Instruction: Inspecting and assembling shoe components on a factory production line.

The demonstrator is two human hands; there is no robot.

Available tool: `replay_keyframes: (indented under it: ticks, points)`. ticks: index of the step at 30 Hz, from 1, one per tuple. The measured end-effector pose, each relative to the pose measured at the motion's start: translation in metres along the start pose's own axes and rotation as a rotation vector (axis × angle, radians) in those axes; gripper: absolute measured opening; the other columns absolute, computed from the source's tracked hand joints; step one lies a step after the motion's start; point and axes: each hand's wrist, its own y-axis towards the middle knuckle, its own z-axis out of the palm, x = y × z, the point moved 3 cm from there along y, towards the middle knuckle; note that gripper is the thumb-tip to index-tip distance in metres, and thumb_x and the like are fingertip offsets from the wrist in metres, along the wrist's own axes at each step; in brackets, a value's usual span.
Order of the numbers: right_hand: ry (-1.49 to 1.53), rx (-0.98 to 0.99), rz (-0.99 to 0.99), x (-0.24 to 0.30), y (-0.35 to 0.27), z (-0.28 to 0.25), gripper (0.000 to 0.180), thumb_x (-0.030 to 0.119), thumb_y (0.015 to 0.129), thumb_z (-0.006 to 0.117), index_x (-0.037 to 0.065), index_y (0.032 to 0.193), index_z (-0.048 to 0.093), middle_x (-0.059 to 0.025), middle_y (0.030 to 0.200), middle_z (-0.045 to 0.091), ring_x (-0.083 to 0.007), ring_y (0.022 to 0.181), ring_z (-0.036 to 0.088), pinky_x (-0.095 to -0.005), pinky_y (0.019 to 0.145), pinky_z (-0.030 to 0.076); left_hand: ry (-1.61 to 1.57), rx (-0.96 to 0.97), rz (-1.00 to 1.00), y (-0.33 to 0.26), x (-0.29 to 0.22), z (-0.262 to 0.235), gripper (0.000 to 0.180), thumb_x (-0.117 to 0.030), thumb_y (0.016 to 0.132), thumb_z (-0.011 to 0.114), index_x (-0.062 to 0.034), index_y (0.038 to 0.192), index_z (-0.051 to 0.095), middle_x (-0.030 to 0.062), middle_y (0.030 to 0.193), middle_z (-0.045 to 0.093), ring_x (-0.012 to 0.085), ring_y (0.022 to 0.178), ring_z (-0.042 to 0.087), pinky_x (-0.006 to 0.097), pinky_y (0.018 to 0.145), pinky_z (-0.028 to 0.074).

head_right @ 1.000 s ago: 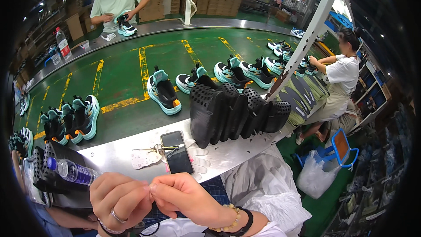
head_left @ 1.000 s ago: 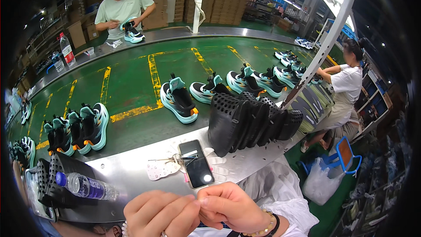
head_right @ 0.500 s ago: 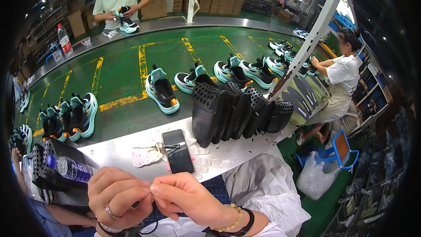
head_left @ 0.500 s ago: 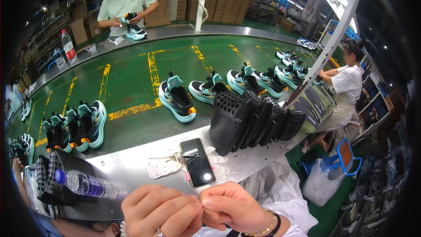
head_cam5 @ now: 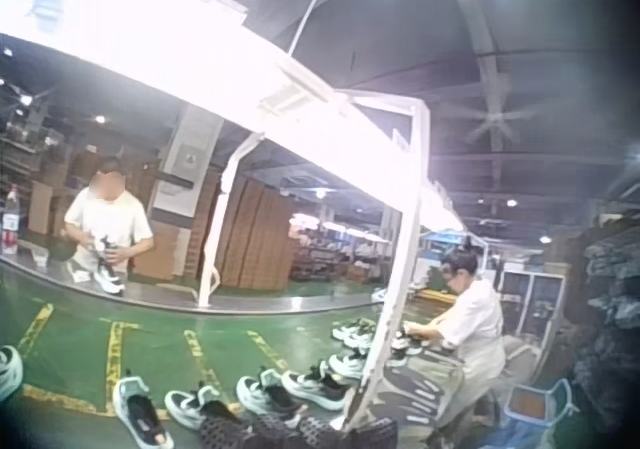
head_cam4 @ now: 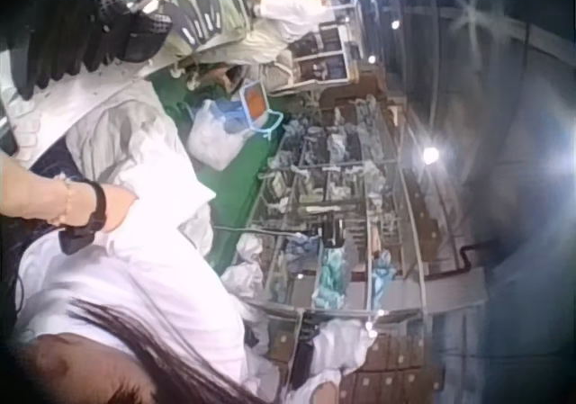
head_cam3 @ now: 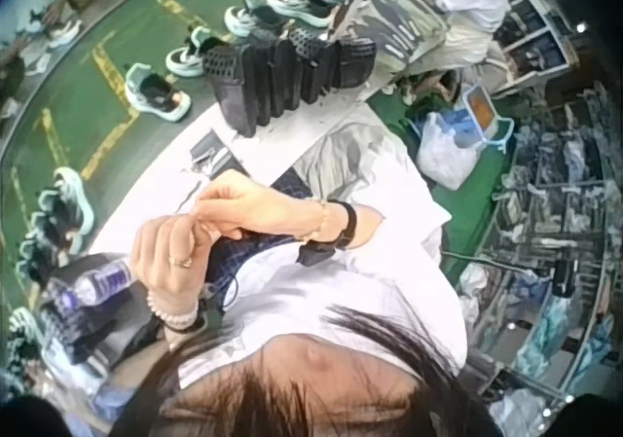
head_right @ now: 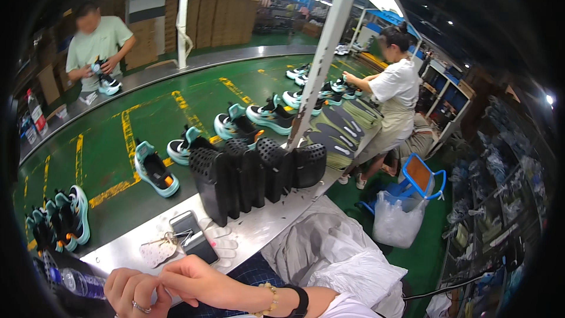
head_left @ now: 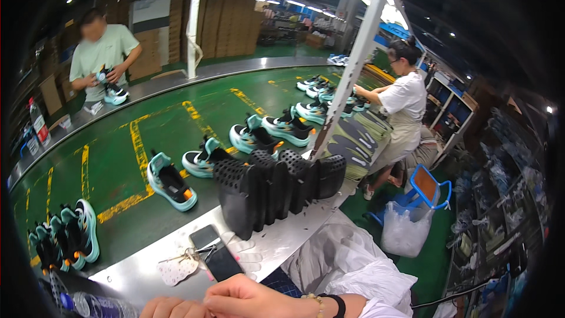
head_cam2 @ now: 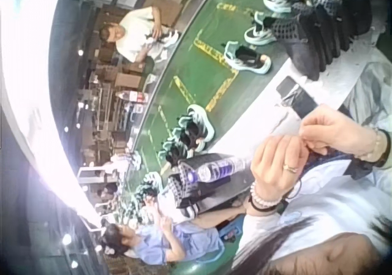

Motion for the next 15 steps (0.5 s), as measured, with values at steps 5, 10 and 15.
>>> replay_keyframes:
  ticks: [5, 10, 15]
  points:
    - [0.065, 0.079, 0.04, -0.015, -0.002, -0.007, 0.032, 0.026, 0.095, 0.047, 0.002, 0.074, 0.054, 0.002, 0.06, 0.045, -0.0048, 0.046, 0.04, -0.0189, 0.045, 0.031, -0.05, 0.006, 0.018, -0.003, -0.001, 0.007, 0.017, 0.006, 0.07, 0.064, -0.0012, 0.083, 0.057, 0.0109, 0.07, 0.057, 0.0283, 0.063, 0.058, 0.037, 0.057, 0.049]
    - [0.147, 0.086, 0.069, -0.02, 0.009, -0.007, 0.031, 0.026, 0.096, 0.048, 0.002, 0.077, 0.055, 0.0019, 0.06, 0.046, -0.005, 0.048, 0.042, -0.0194, 0.045, 0.033, -0.122, -0.001, -0.108, -0.004, 0.011, 0.011, 0.018, 0.007, 0.07, 0.064, -0.002, 0.084, 0.057, 0.0119, 0.071, 0.058, 0.0287, 0.062, 0.058, 0.035, 0.058, 0.049]
    - [0.076, 0.026, 0.027, 0.012, -0.005, -0.019, 0.027, 0.021, 0.097, 0.048, 0.0, 0.079, 0.053, 0.0005, 0.063, 0.049, -0.0052, 0.055, 0.043, -0.0207, 0.052, 0.033, -0.791, -0.135, -0.593, -0.013, 0.022, 0.035, 0.013, 0.0, 0.065, 0.066, -0.0012, 0.075, 0.059, 0.0063, 0.069, 0.063, 0.0166, 0.061, 0.058, 0.027, 0.058, 0.044]
